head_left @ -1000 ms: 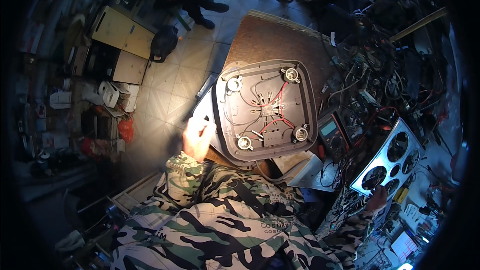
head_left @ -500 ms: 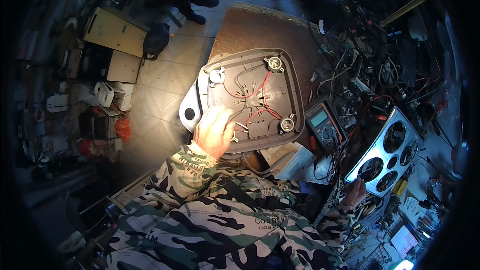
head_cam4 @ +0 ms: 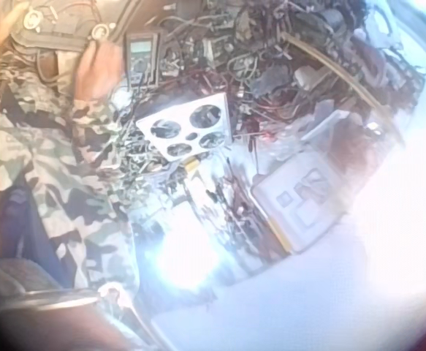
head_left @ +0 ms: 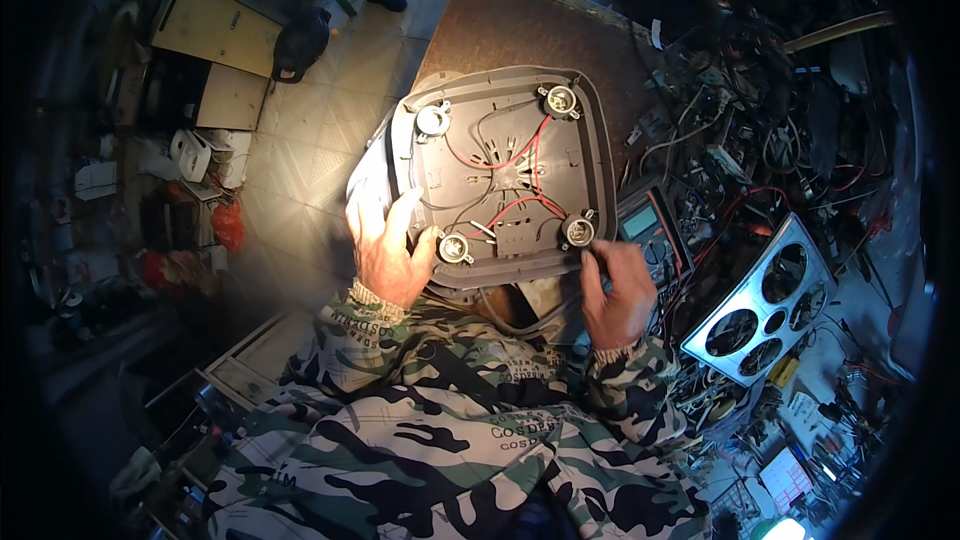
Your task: The person is repairing a ceiling light fixture. They remove the light bulbs, detach the fixture from its metal mounting plate, and use pliers to strip the ends of the electrical wires.
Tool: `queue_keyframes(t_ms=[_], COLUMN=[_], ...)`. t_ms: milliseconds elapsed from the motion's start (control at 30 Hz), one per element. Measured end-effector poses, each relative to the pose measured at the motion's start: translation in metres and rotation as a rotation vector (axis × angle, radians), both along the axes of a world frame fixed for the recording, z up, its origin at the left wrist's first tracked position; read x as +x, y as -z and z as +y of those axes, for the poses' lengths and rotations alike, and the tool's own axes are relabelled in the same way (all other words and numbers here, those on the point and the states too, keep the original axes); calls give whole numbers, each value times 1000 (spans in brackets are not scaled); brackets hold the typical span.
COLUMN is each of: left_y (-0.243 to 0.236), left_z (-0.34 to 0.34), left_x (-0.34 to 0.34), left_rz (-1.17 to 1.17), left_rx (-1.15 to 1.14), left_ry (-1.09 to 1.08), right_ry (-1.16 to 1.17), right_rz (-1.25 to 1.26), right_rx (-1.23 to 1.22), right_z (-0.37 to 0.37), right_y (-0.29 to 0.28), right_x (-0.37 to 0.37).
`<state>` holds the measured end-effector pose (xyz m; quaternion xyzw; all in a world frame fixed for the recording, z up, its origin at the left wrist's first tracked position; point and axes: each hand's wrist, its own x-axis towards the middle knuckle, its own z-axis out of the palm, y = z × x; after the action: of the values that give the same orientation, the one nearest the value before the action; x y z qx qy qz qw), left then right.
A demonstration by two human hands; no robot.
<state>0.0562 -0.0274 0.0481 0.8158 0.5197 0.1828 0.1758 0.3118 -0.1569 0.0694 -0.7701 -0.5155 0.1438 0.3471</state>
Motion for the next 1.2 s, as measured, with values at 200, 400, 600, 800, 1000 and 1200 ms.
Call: queue_keyframes(t_ms=[200, 400, 600, 800, 1000, 1200], left_y=[-7, 6, 44, 39, 33, 10], left_z=[7, 36, 46, 72, 76, 69], left_x=[8, 39, 72, 99, 93, 70], left_rz=[-171, -197, -129, 270, 156, -176], left_rx=[9, -284, -196, -532, -578, -470], left_ry=[135, 427, 514, 641, 618, 485], right_ry=[-46, 114, 198, 251, 253, 220], right_rz=[-345, -122, 7, 69, 90, 65], right_rx=[-75, -143, -122, -122, -102, -113], right_z=[16, 14, 6, 7, 7, 4], right_y=[13, 28, 50, 50, 51, 50], right_x=[2, -8, -8, -10, -9, -9])
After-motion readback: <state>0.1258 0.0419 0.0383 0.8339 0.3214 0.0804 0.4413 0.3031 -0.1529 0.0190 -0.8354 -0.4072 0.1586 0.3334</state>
